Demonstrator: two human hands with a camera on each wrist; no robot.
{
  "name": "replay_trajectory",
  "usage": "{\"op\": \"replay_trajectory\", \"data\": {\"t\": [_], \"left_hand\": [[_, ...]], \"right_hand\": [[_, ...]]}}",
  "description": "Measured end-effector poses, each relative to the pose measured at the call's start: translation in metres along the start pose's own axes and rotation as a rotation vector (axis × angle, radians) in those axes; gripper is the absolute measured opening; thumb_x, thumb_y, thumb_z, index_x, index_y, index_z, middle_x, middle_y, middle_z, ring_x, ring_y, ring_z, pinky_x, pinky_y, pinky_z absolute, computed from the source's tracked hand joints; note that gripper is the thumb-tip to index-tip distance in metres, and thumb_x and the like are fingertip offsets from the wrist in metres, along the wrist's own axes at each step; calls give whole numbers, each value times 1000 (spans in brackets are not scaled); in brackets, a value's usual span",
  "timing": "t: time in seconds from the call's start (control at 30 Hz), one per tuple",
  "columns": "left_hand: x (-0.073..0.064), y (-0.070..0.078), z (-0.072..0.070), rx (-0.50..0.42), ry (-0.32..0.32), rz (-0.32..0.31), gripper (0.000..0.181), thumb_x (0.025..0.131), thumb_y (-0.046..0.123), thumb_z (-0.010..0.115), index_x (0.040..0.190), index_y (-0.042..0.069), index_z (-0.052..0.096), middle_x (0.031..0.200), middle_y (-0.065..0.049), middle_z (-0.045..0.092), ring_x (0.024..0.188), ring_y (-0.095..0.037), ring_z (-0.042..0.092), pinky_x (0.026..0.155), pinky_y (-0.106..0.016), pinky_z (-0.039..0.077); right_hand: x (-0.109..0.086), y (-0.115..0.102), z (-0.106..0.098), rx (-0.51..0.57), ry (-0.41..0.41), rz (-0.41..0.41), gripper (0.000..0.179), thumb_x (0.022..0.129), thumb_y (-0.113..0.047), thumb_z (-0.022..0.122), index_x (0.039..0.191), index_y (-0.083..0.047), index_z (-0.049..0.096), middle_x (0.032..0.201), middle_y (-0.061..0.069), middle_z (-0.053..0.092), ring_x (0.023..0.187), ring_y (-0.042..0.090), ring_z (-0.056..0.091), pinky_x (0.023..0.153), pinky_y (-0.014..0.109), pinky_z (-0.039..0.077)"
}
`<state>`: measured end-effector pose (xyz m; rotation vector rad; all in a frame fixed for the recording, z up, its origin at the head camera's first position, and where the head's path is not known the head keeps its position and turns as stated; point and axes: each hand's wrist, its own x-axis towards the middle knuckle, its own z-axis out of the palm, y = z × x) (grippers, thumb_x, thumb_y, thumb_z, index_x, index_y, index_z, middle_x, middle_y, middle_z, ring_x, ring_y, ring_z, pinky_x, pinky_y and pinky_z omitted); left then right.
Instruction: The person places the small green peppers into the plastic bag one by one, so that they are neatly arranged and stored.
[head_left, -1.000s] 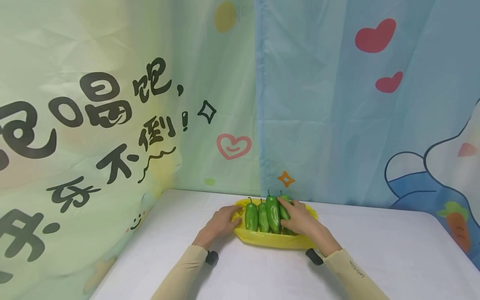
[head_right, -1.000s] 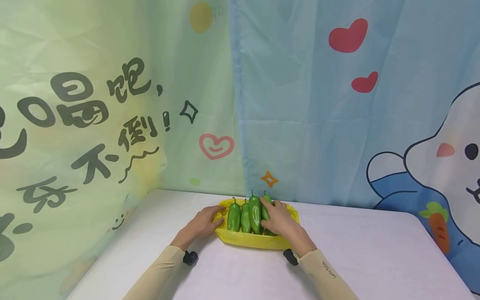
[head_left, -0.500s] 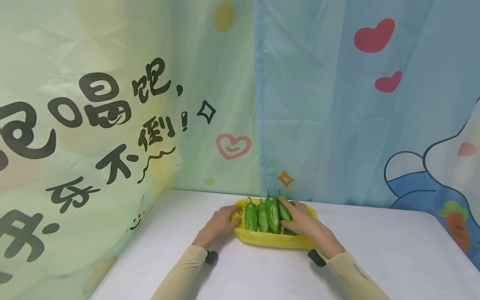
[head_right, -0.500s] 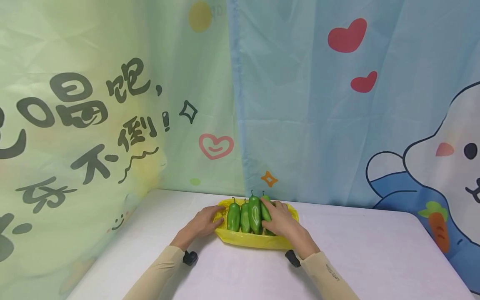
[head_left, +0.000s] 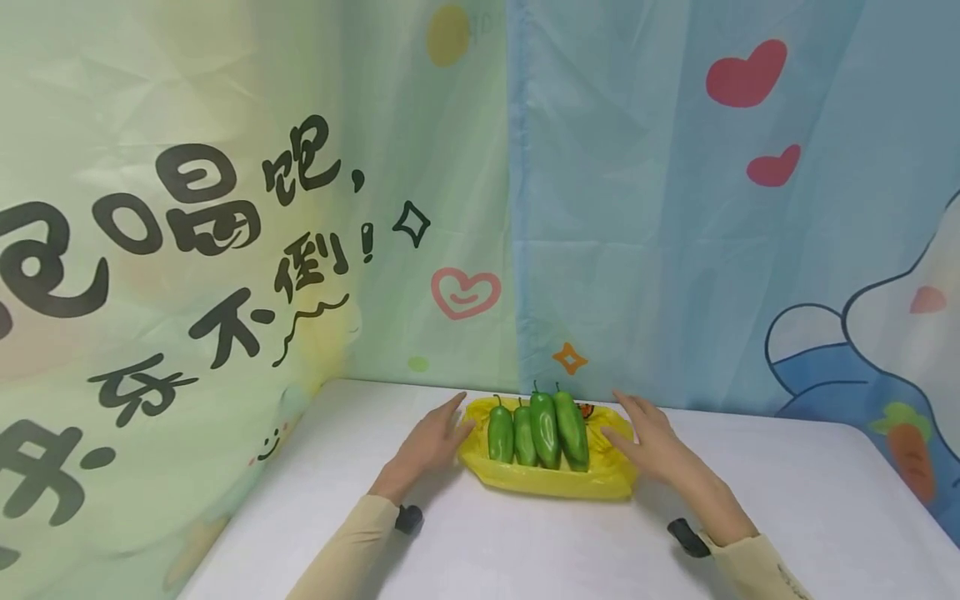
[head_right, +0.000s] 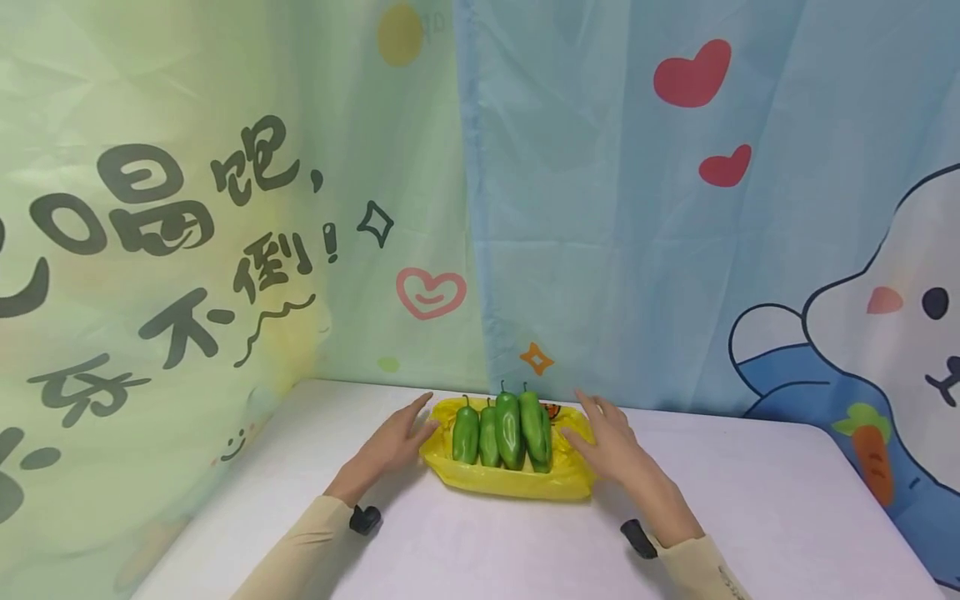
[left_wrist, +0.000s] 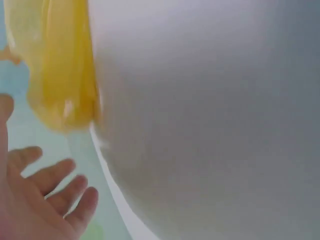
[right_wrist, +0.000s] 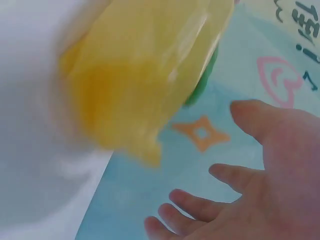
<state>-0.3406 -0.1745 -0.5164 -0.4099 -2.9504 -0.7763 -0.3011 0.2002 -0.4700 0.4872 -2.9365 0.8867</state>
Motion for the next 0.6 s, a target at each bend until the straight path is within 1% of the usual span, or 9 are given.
{"op": "replay_trajectory", "data": {"t": [0.07, 0.13, 0.23, 0.33, 0.4, 0.47, 0.6], "left_hand": [[-4, -5, -8, 30, 42, -29, 62, 105, 50, 43, 157, 16, 36, 157, -14, 44, 144, -37, 43, 119, -54, 36], [-7, -13, -15, 111, 57, -48, 61, 105, 51, 41, 155, 16, 39, 159, -13, 41, 147, -38, 38, 120, -55, 33], [-12, -26, -23, 257, 54, -41, 60, 105, 51, 40, 153, 15, 43, 161, -17, 36, 150, -42, 29, 121, -61, 26], [-17, -37, -30, 355, 70, -15, 62, 103, 52, 44, 153, 15, 43, 163, -20, 31, 152, -44, 22, 121, -64, 20], [-19, -41, -33, 386, 94, -5, 65, 102, 52, 47, 154, 14, 42, 164, -21, 28, 153, -44, 20, 121, -65, 17], [-21, -43, -35, 389, 119, -3, 67, 101, 53, 49, 155, 15, 39, 165, -21, 24, 153, -45, 18, 122, -65, 16], [-21, -42, -37, 380, 120, -16, 70, 101, 54, 48, 157, 16, 35, 167, -20, 19, 154, -44, 15, 122, -65, 13]], "right_hand": [[-7, 13, -7, -40, 22, 22, 75, 103, -45, 51, 157, -1, 24, 156, 41, 20, 140, 64, 18, 109, 80, 21], [-13, 27, -12, -103, 41, 61, 77, 103, -51, 48, 157, -2, 24, 156, 43, 14, 142, 66, 11, 109, 81, 14], [-22, 51, -15, -190, 46, 146, 84, 101, -61, 43, 158, -3, 22, 158, 44, 3, 143, 66, -4, 109, 83, 1], [-29, 72, -18, -231, 39, 221, 91, 99, -69, 38, 158, -3, 18, 157, 44, -6, 142, 65, -16, 105, 84, -11], [-32, 81, -20, -245, 34, 255, 93, 98, -70, 37, 158, -2, 16, 156, 44, -8, 142, 65, -19, 104, 85, -15], [-33, 87, -22, -247, 29, 272, 94, 98, -70, 36, 158, -1, 15, 155, 45, -9, 141, 66, -19, 103, 85, -16], [-35, 90, -25, -245, 20, 293, 95, 98, -70, 37, 157, 1, 14, 154, 46, -9, 141, 66, -17, 103, 86, -15]]}}
